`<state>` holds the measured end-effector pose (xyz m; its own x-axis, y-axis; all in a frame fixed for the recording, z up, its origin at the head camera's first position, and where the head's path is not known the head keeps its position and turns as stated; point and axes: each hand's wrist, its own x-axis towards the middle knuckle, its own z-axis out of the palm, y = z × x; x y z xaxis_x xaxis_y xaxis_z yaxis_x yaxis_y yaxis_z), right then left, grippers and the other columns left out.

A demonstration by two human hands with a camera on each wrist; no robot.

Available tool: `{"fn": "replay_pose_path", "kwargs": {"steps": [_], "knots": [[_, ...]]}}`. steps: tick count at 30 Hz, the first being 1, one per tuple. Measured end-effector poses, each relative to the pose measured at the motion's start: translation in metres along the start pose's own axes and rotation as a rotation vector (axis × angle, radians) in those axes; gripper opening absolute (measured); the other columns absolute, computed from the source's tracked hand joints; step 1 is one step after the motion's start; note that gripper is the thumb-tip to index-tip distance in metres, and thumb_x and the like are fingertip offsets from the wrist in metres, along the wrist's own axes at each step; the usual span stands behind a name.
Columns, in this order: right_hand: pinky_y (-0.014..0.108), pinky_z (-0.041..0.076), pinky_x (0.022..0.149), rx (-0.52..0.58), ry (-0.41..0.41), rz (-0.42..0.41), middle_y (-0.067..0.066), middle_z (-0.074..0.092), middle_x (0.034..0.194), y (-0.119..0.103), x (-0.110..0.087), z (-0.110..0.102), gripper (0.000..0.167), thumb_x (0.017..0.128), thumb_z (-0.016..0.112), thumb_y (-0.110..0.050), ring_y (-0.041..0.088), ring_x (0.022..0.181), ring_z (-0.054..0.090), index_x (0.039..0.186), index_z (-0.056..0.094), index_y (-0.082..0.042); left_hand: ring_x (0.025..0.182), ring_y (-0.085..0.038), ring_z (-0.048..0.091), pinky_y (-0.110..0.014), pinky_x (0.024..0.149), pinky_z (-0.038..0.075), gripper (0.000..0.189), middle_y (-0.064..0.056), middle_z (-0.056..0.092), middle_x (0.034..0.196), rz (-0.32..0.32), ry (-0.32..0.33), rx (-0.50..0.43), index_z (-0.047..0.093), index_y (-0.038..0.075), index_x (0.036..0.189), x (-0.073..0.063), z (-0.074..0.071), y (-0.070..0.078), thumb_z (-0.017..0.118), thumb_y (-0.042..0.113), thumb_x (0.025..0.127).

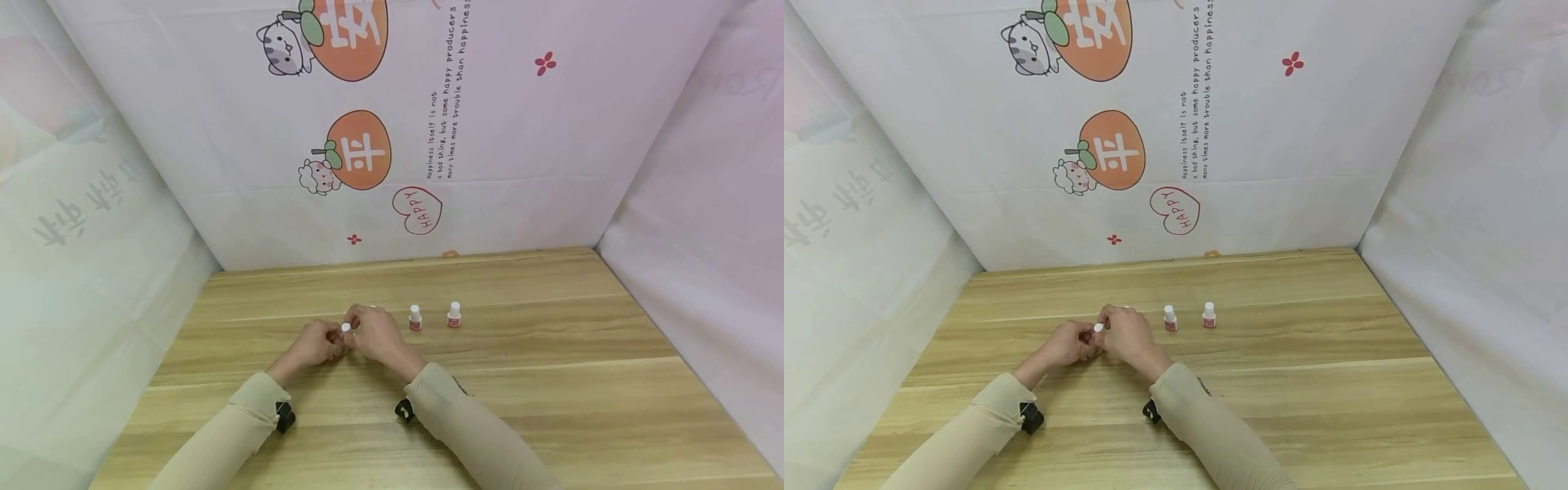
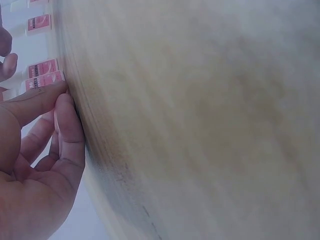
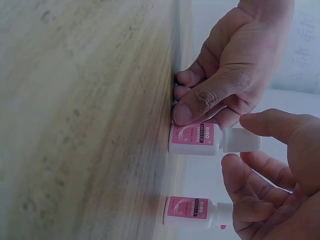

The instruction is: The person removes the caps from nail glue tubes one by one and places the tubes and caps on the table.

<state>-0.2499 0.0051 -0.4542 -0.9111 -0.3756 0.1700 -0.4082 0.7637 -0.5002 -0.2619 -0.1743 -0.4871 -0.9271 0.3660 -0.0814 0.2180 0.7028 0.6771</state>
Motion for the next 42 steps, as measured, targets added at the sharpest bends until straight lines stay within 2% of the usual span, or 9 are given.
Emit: {"fn": "replay_pose_path", "kwargs": {"steps": [10, 17, 26, 42], "knots": [[0.026, 0.054, 0.07, -0.013, -0.015, 0.006, -0.005, 0.074, 0.097, -0.0017, 0.0015, 0.0001, 0.019, 0.088, 0.076, -0.029, 0.016, 0.087, 0.067, 0.103, 0.069, -0.021, 0.056, -0.008, 0.055, -0.02, 0.051, 0.047, 0.014, 0.0, 0.065, 0.069, -0.008, -0.001, 0.004, 0.071, 0.008, 0.086, -0.0026, -0.0019, 0.0013, 0.065, -0.004, 0.084], [0.022, 0.049, 0.063, 0.011, -0.014, 0.044, -0.007, 0.072, 0.092, -0.001, 0.0017, 0.0013, 0.017, 0.087, 0.078, -0.03, 0.012, 0.081, 0.064, 0.099, 0.069, -0.022, 0.056, -0.008, 0.055, -0.02, 0.051, 0.047, 0.013, -0.001, 0.066, 0.07, -0.014, -0.002, 0.004, 0.072, 0.007, 0.087, -0.0027, -0.0016, 0.0018, 0.065, -0.003, 0.085], [0.02, 0.047, 0.058, -0.029, -0.009, 0.041, -0.008, 0.072, 0.092, -0.0012, -0.0005, 0.0007, 0.02, 0.087, 0.077, -0.033, 0.01, 0.075, 0.063, 0.102, 0.069, -0.022, 0.057, -0.007, 0.056, -0.019, 0.052, 0.048, 0.014, -0.002, 0.067, 0.072, -0.007, -0.01, 0.004, 0.072, 0.007, 0.089, -0.003, -0.0002, 0.0001, 0.064, -0.004, 0.085], [0.022, 0.049, 0.059, -0.044, -0.019, 0.06, -0.009, 0.073, 0.093, -0.0019, 0.0004, -0.0008, 0.02, 0.087, 0.077, -0.035, 0.01, 0.077, 0.064, 0.102, 0.069, -0.024, 0.056, -0.008, 0.055, -0.02, 0.051, 0.047, 0.011, -0.002, 0.066, 0.07, 0.006, -0.002, -0.006, 0.071, 0.006, 0.087, -0.0009, 0.001, -0.0012, 0.065, -0.003, 0.086]]}}
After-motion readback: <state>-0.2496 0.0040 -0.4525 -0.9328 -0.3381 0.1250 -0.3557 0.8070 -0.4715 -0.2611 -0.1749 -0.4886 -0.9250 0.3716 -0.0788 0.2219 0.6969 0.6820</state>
